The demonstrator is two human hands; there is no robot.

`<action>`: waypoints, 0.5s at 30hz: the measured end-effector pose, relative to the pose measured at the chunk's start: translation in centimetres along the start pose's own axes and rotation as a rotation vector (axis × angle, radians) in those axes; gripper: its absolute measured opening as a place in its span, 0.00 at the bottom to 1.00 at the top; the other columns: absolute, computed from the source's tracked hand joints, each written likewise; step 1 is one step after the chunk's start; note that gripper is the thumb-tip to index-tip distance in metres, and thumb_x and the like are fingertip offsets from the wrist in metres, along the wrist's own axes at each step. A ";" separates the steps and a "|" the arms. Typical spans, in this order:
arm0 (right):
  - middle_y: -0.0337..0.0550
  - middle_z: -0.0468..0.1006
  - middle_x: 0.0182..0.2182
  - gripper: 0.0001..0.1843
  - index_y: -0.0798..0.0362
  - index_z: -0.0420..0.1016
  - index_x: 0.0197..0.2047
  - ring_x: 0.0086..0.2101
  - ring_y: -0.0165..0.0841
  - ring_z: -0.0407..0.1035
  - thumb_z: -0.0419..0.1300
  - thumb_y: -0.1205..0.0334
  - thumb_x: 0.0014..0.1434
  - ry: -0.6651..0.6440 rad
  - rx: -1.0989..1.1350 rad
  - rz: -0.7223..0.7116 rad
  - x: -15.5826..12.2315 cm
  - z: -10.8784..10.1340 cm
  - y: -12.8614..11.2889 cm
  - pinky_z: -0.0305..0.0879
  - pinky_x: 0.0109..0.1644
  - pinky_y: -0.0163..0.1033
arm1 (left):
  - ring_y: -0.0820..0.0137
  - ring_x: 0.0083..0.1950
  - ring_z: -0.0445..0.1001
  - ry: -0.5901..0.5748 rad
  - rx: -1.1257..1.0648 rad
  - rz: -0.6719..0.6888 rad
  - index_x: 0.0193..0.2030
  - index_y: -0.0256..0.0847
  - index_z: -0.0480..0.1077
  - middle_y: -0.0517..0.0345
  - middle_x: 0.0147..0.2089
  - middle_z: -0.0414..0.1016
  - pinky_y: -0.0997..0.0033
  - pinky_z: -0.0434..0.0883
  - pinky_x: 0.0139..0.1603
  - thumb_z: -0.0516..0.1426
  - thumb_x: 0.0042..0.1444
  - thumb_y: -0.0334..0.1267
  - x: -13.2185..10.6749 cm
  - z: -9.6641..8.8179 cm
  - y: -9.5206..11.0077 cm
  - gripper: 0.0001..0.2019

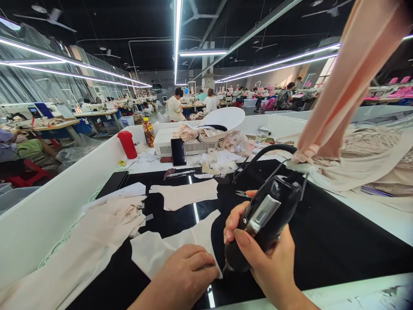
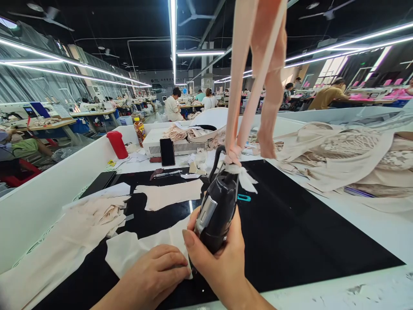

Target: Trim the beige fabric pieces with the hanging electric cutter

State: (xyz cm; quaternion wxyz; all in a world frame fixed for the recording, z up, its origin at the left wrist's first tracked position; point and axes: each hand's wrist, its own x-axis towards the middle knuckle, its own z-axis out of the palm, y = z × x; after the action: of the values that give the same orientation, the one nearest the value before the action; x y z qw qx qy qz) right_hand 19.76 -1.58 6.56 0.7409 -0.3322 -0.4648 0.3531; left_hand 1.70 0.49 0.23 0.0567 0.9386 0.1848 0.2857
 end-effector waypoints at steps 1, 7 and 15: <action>0.33 0.77 0.32 0.26 0.41 0.68 0.58 0.26 0.31 0.71 0.73 0.50 0.63 0.000 0.003 -0.004 0.1 0.0 0.1 0.73 0.31 0.37 | 0.68 0.50 0.81 -0.001 -0.002 0.000 0.52 0.40 0.75 0.56 0.46 0.82 0.70 0.76 0.54 0.52 0.74 0.30 0.0 0.0 0.0 0.10; 0.34 0.77 0.32 0.25 0.41 0.67 0.58 0.25 0.32 0.71 0.72 0.55 0.64 -0.036 -0.027 -0.040 0.2 -0.3 0.7 0.74 0.30 0.38 | 0.68 0.50 0.81 -0.009 -0.024 0.005 0.52 0.39 0.75 0.55 0.46 0.83 0.70 0.76 0.54 0.53 0.74 0.31 0.1 -0.2 0.0 0.09; 0.35 0.78 0.32 0.22 0.41 0.68 0.57 0.25 0.31 0.73 0.71 0.60 0.64 -0.072 -0.041 -0.070 0.3 -0.7 1.3 0.76 0.31 0.37 | 0.67 0.50 0.81 0.006 -0.027 0.017 0.52 0.39 0.75 0.54 0.46 0.83 0.70 0.77 0.54 0.53 0.74 0.31 0.0 -0.2 0.0 0.09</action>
State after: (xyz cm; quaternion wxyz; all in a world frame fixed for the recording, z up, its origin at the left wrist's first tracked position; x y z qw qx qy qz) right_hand 20.18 -0.79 5.43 0.7286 -0.3178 -0.5096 0.3292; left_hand 1.61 0.52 0.35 0.0665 0.9384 0.1730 0.2915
